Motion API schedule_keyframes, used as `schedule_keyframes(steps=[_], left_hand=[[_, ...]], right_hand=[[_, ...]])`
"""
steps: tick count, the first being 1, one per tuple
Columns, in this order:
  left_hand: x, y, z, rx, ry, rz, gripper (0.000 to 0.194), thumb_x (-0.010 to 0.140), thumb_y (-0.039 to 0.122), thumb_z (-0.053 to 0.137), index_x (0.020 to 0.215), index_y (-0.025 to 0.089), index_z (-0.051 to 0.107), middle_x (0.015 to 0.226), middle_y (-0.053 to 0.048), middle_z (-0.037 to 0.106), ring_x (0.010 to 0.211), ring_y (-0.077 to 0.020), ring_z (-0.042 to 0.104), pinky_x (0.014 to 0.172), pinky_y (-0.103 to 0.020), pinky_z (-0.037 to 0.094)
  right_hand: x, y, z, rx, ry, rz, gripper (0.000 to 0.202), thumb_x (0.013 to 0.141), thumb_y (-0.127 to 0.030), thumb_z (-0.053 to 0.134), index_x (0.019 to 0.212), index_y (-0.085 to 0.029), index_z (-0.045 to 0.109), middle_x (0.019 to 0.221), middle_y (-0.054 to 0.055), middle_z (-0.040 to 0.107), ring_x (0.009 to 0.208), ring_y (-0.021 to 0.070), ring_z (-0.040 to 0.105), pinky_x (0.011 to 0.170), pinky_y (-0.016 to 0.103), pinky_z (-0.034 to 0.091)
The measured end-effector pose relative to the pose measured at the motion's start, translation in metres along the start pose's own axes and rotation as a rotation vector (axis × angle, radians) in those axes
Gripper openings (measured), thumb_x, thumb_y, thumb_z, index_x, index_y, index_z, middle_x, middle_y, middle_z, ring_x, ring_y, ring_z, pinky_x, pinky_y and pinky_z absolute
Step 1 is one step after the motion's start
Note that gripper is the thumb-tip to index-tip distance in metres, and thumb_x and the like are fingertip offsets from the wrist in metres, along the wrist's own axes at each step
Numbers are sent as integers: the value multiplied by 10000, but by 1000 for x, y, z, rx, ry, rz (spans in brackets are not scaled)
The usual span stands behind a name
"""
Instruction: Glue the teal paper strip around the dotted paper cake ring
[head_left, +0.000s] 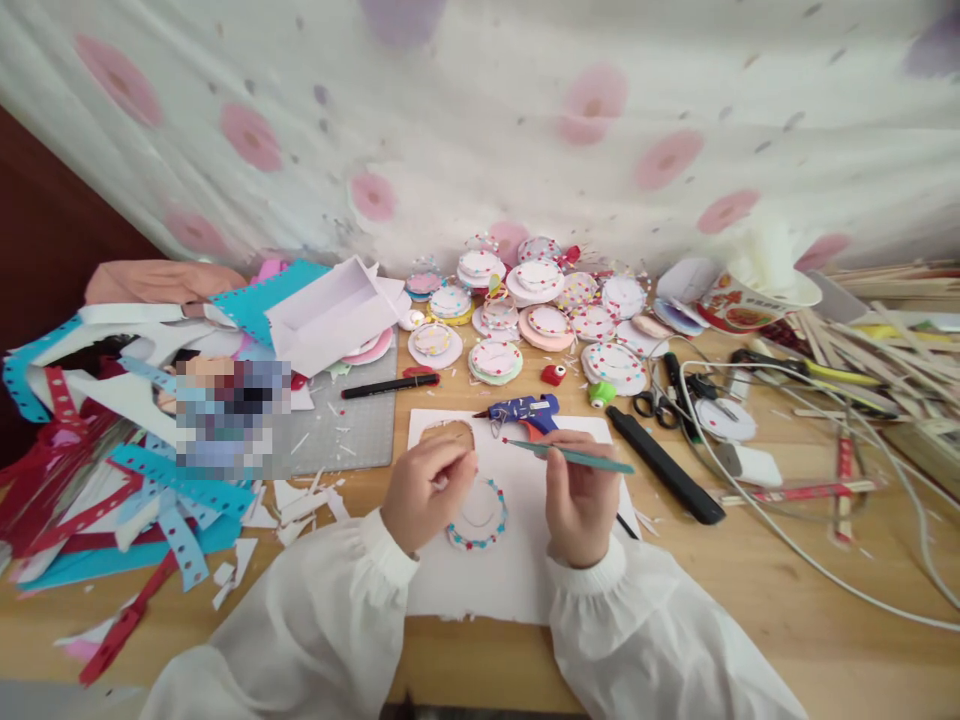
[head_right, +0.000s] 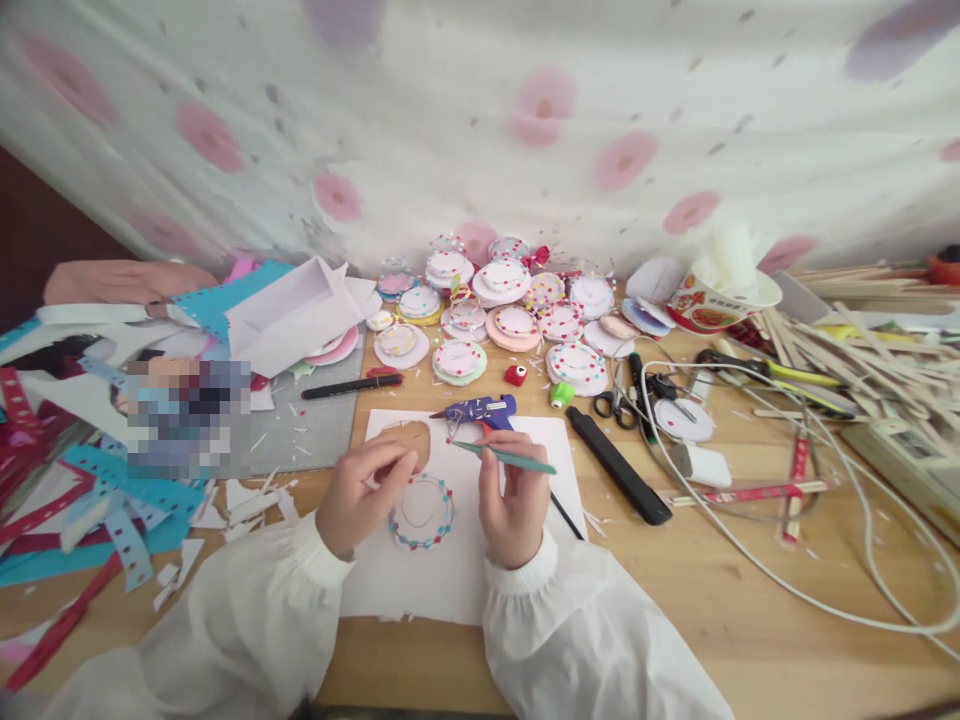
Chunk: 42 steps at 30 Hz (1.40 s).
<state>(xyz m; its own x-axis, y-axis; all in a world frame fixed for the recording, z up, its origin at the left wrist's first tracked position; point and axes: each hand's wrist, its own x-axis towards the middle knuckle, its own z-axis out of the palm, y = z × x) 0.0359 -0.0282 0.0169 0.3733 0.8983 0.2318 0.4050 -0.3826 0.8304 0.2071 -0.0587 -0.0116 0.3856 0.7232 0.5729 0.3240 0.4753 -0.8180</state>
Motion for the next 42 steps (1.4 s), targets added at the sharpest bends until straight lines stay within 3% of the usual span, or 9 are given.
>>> schedule_keyframes(steps=[3,5,10,17,42], left_hand=[[-7,-24,-8,-14,-34,110,92,829,207,562,797,166,637,773,-41,561,726,-151,532,669,-275,438],[-10,-33,-10,-25,-87,156,77,794,183,594,848,170,647,830,-54,579,800,-170,563,742,-305,467],[-12,-36,-11,-58,-100,198,56,751,124,611,766,170,638,794,-41,583,792,-165,583,752,-305,475],[-12,-37,-12,-145,-46,110,64,753,109,590,725,158,620,764,-38,572,714,-138,573,664,-259,469],[-13,-40,-10,-162,-31,122,61,756,110,591,716,154,606,738,-35,558,667,-134,548,616,-260,455]], right_hand=[[3,0,2,63,-27,83,35,914,-199,486,883,-213,479,835,40,554,734,160,589,613,323,515],[3,0,4,94,-71,118,52,916,-208,487,864,-207,490,819,32,541,710,148,569,591,300,502],[0,2,7,196,-197,185,46,911,-194,499,867,-200,510,807,28,540,695,139,542,569,274,483],[-2,2,7,265,-347,240,29,909,-178,501,900,-205,506,796,25,552,671,133,534,552,258,468],[-3,3,7,294,-351,292,42,906,-182,521,876,-207,536,805,32,543,726,151,540,589,289,441]])
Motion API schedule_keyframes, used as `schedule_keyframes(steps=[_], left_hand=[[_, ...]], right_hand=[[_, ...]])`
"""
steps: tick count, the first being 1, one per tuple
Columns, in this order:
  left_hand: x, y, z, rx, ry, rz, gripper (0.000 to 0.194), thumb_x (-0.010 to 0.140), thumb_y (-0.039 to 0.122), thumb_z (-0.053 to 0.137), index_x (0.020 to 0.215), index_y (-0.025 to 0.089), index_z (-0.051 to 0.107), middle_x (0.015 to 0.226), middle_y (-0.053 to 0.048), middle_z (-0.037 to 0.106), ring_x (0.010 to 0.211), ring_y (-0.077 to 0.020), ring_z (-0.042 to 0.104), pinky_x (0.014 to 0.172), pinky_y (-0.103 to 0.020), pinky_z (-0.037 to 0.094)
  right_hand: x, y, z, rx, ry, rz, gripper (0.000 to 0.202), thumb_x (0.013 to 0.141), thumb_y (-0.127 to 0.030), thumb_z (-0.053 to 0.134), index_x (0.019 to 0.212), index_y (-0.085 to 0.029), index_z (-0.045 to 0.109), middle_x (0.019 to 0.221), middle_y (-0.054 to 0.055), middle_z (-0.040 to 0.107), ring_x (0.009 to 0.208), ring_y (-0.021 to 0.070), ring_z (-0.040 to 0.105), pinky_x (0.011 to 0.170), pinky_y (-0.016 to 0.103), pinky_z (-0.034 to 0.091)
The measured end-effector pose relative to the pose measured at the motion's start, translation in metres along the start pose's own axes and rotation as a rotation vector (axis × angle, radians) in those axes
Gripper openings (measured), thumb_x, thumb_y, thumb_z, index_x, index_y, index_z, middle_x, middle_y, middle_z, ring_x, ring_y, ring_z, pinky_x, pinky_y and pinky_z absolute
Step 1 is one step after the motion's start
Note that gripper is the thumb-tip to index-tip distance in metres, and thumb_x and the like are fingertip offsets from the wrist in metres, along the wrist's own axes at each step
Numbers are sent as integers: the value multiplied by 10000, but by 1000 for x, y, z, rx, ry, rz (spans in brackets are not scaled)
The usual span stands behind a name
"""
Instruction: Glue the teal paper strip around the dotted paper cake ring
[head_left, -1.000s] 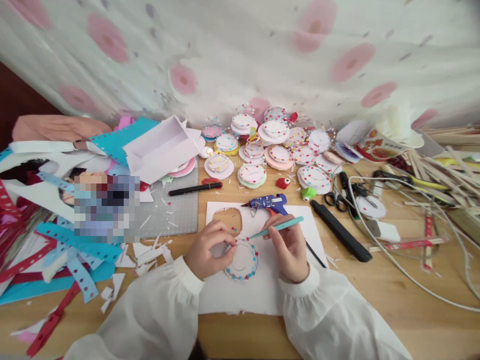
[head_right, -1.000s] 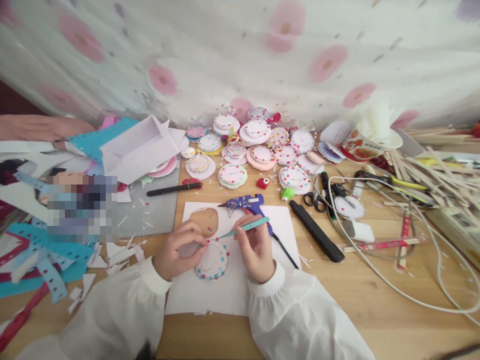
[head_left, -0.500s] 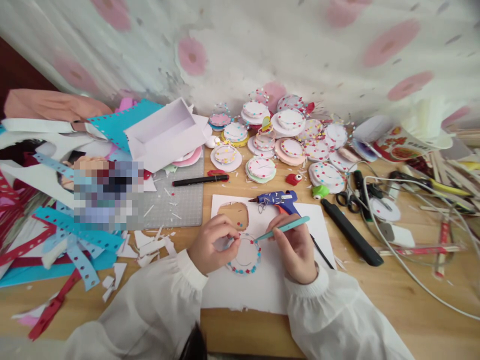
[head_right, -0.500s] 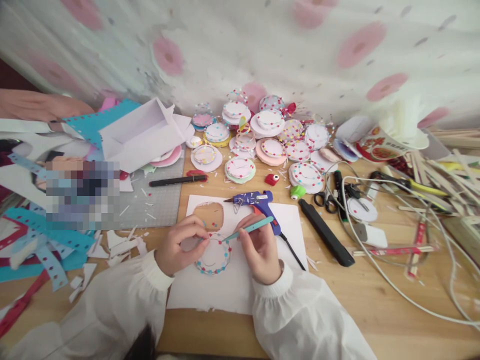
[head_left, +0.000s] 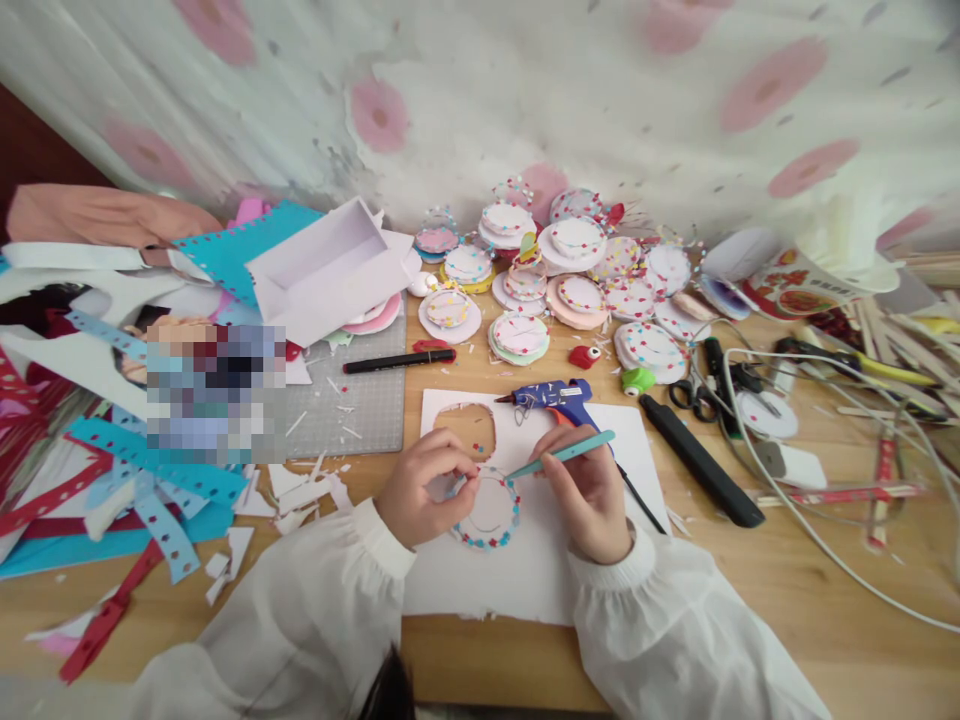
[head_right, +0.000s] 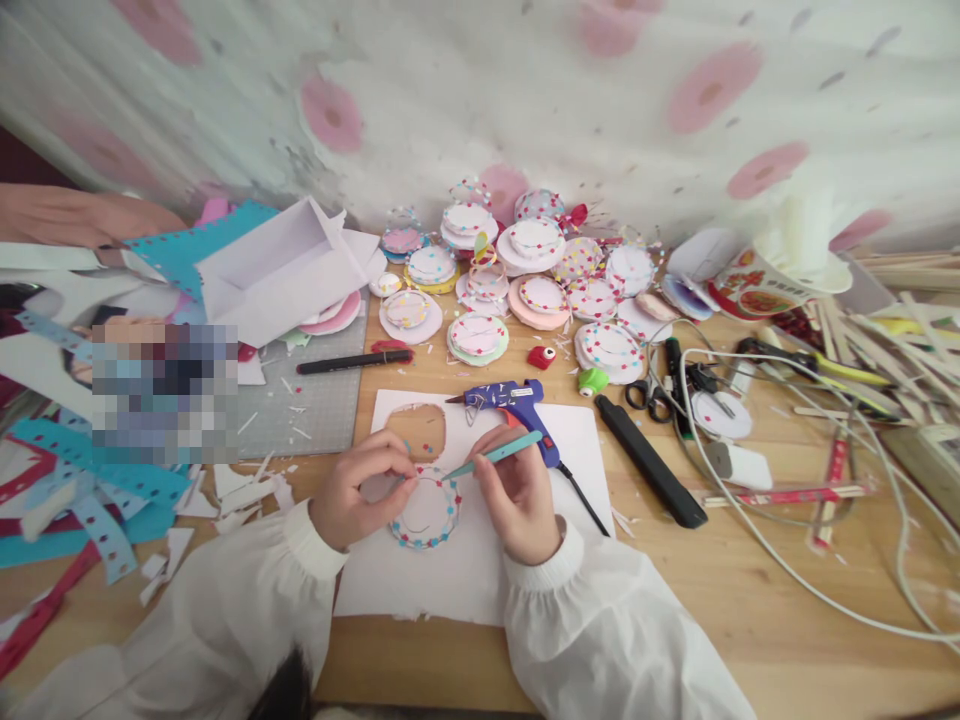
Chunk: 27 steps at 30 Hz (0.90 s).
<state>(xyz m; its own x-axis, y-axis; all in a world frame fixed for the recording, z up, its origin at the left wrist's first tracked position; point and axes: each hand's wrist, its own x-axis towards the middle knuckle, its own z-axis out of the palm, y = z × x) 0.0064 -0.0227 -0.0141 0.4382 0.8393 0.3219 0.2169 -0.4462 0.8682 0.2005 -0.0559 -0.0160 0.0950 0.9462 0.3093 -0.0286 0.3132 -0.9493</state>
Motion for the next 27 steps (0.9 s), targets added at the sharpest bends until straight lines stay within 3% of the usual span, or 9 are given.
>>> schedule_keyframes(steps=[5,15,27], left_hand=[[0,1,0,0,2,-2,63,758,111,589,712,151,606,732,-35,555,662,-133,548,614,-259,453],[0,1,-1,-3,-5,-1,67,762,112,584,712,152,603,730,-33,552,659,-130,541,614,-258,451],[0,1,-2,-1,-18,15,66,776,129,581,723,159,607,741,-33,555,651,-129,544,607,-257,458]], right_hand=[[1,0,-1,10,39,40,50,901,-203,538,852,-206,541,794,27,546,690,142,536,576,281,441],[2,-2,0,-11,-15,67,67,881,-244,577,828,-204,580,785,36,562,734,163,565,622,305,481],[1,-3,-1,-3,-5,107,76,882,-245,578,826,-198,561,778,31,575,647,132,549,549,270,461]])
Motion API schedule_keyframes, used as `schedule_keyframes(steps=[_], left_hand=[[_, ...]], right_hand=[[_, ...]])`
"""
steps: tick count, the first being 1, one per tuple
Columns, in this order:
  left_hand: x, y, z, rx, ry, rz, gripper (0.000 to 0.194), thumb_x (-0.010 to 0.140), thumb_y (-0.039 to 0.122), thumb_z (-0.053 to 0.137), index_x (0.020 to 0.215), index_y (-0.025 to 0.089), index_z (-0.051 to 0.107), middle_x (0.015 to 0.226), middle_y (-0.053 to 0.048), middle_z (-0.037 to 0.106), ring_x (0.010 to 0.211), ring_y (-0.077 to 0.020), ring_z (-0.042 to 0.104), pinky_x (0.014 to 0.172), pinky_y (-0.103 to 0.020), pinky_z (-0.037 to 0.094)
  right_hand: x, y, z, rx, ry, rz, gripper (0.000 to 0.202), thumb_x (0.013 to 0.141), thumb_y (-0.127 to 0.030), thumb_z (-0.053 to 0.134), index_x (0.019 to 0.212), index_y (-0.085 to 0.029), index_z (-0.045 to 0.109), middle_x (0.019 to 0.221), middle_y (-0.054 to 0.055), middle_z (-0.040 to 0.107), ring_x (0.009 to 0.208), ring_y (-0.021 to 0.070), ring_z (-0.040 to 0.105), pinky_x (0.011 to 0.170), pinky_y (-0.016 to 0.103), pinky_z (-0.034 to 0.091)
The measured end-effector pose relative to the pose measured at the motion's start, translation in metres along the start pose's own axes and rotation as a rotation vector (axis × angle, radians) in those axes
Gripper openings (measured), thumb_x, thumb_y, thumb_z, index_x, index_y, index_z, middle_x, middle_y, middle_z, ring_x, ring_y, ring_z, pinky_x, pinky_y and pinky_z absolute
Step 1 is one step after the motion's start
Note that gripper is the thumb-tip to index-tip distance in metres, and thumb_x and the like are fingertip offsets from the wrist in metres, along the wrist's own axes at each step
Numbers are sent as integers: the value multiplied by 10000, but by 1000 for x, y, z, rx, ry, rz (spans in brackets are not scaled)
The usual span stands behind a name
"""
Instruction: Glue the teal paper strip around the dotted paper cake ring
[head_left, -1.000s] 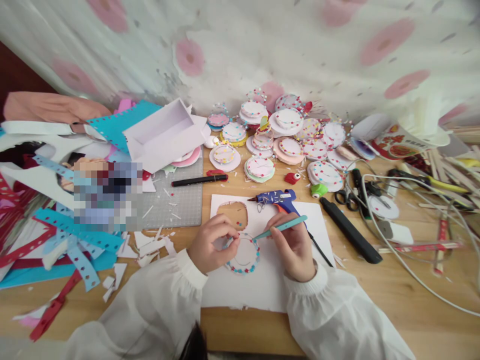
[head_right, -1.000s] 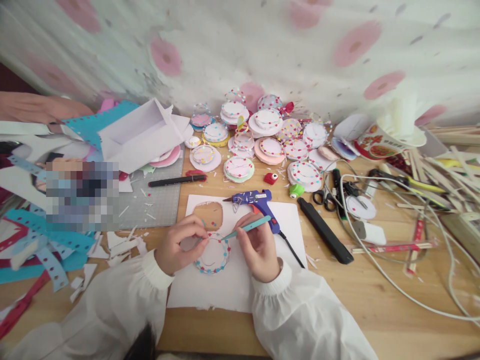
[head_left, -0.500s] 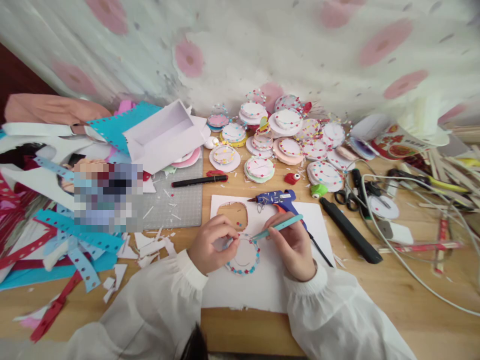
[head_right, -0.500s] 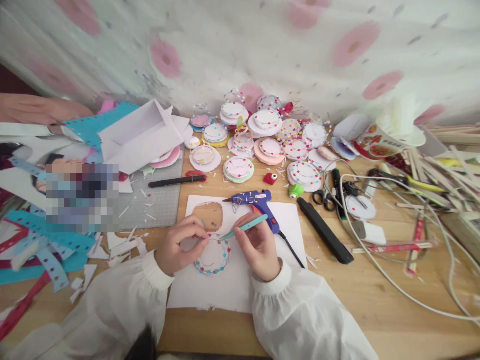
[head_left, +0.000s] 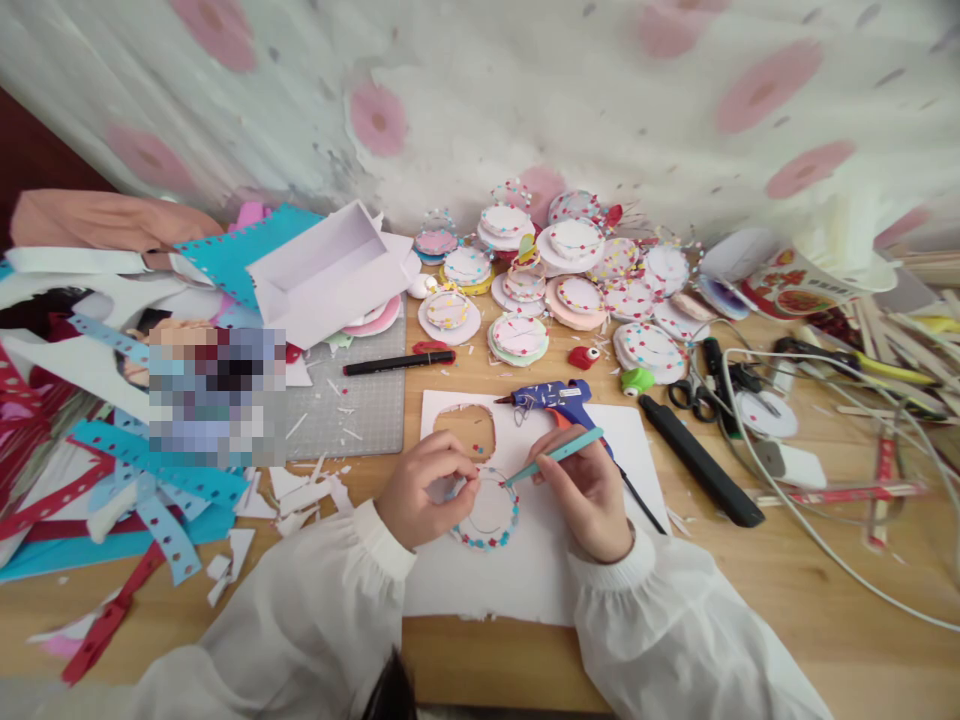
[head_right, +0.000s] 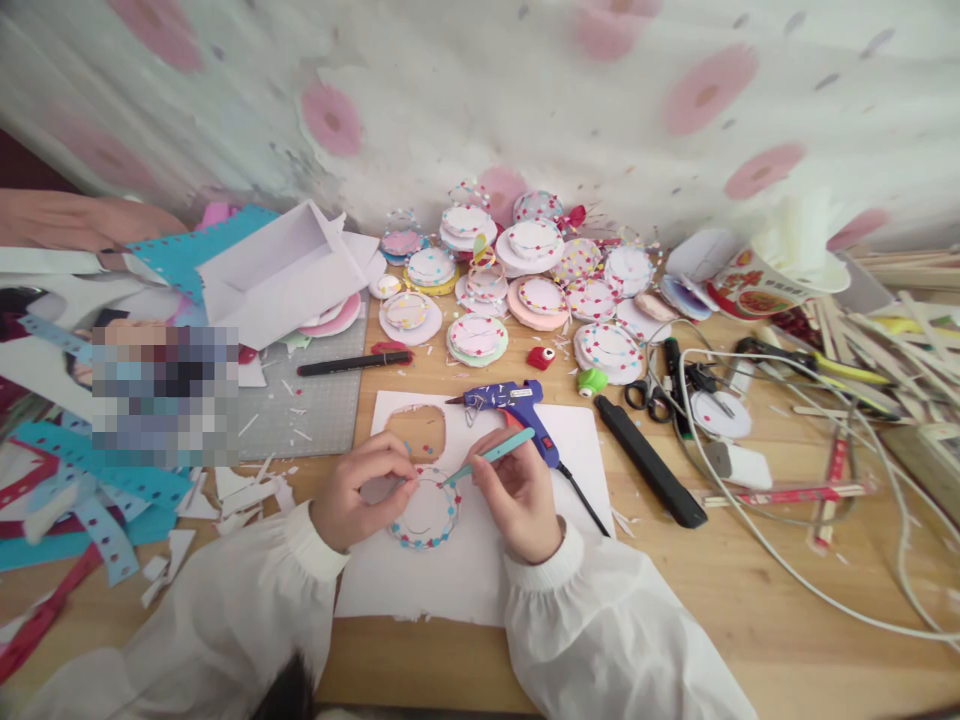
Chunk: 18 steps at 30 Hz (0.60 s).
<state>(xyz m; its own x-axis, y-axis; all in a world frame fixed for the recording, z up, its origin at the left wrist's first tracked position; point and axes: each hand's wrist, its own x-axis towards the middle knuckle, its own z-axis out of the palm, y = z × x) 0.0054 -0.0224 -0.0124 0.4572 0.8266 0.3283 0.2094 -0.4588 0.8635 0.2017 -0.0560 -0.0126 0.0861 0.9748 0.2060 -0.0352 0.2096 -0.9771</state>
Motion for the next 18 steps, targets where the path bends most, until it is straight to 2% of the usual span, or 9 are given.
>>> schedule_keyframes(steps=[18], left_hand=[[-1,1,0,-1,-16,20,83,803,147,565,733,162,606,745,-34,549,661,-130,543,617,-261,460]], right_hand=[[-1,4,0,47,41,37,46,872,-227,594,836,-199,583,799,22,584,619,113,544,548,255,463]])
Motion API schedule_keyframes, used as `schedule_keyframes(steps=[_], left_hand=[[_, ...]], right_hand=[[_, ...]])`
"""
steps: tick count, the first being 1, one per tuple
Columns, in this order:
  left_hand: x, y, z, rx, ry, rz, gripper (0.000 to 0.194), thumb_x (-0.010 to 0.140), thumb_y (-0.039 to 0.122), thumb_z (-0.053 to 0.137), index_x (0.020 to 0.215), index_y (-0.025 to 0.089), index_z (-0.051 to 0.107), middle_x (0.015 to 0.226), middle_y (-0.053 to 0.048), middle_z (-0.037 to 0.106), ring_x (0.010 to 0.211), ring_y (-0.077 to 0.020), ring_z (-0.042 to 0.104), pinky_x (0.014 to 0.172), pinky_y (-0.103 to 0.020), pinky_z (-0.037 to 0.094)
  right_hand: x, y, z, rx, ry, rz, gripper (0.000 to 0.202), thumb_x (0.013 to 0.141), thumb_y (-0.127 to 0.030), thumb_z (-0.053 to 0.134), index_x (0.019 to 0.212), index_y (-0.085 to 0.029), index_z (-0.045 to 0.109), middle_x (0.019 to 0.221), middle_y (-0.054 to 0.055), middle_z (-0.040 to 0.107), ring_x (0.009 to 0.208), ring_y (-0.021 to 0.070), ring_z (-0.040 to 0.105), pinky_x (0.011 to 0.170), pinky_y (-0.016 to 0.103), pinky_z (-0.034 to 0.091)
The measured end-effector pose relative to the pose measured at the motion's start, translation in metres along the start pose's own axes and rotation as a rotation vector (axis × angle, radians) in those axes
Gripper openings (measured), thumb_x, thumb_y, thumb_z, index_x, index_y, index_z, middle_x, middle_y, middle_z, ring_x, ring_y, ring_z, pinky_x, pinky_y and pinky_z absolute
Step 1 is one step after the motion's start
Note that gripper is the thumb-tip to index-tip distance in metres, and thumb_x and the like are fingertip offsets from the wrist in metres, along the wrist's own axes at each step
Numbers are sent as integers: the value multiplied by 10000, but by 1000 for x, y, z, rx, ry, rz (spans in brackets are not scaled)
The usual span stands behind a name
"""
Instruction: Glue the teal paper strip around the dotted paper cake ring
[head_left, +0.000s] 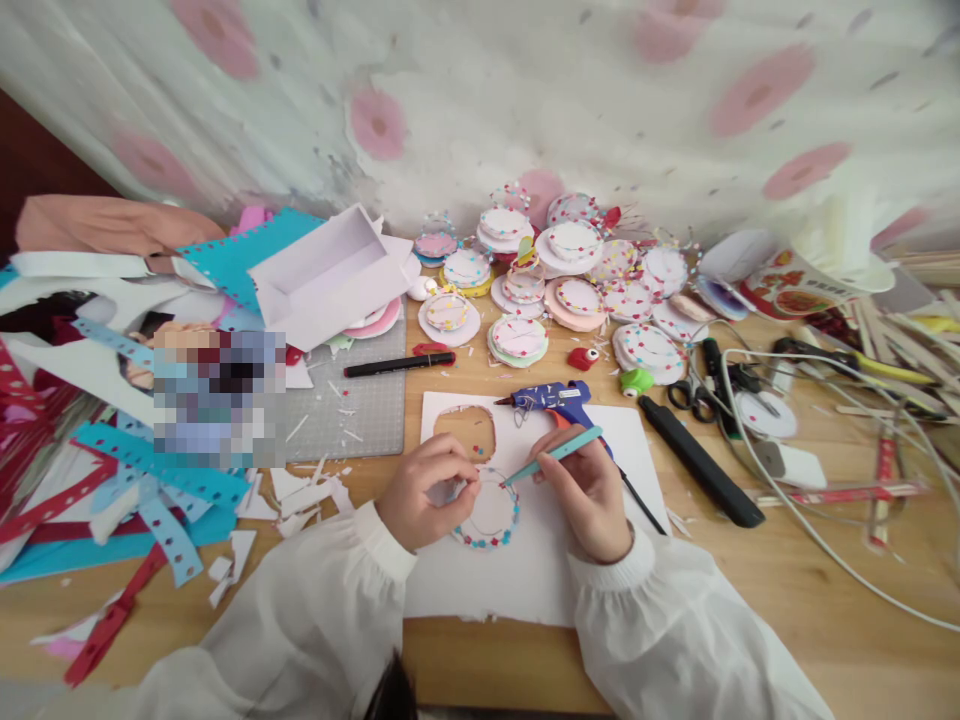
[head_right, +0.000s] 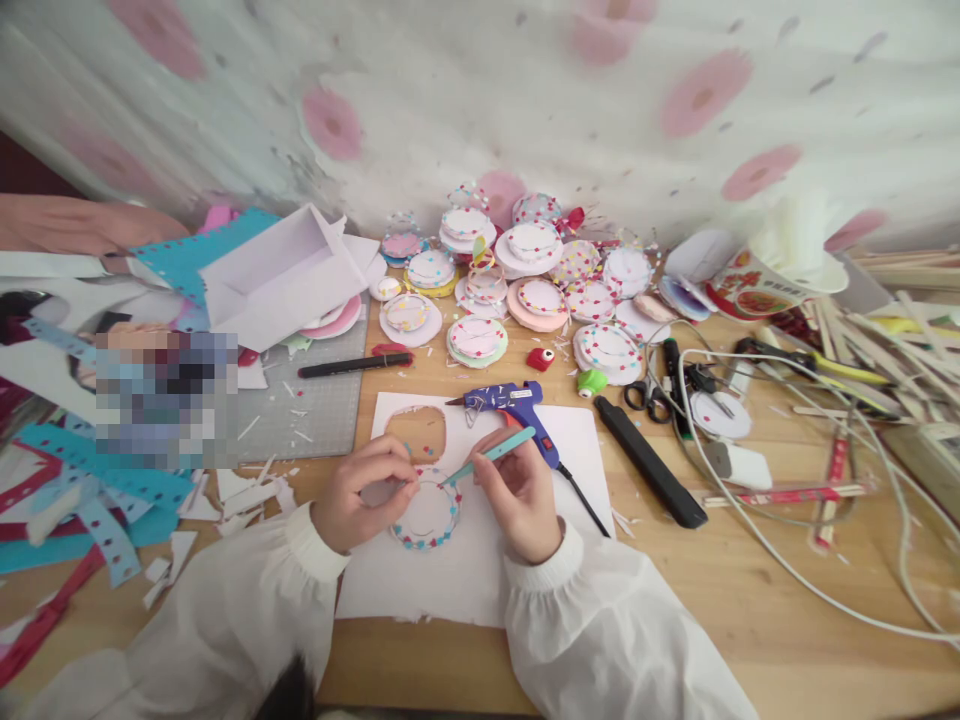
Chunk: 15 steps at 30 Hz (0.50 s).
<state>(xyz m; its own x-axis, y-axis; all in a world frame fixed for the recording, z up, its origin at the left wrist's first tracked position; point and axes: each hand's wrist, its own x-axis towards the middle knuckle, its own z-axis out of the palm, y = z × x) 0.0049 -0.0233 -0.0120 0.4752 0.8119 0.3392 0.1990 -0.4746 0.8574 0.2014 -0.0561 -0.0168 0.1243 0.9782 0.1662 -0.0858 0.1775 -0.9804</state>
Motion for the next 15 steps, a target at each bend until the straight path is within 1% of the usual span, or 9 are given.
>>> schedule_keyframes(steps=[5,15], left_hand=[[0,-1,0,12,-2,-1,78,808,153,567,742,163,608,757,-40,559,671,-132,548,624,-265,467],[0,0,0,7,-22,-1,93,817,169,563,736,165,610,752,-41,557,668,-136,546,629,-268,470]], right_hand=[[-1,0,0,-9,6,11,91,861,-273,612,827,-196,579,785,23,587,615,122,547,540,267,470],[0,1,-1,-6,11,24,91,862,-275,606,827,-196,577,783,28,590,619,126,551,530,268,477]])
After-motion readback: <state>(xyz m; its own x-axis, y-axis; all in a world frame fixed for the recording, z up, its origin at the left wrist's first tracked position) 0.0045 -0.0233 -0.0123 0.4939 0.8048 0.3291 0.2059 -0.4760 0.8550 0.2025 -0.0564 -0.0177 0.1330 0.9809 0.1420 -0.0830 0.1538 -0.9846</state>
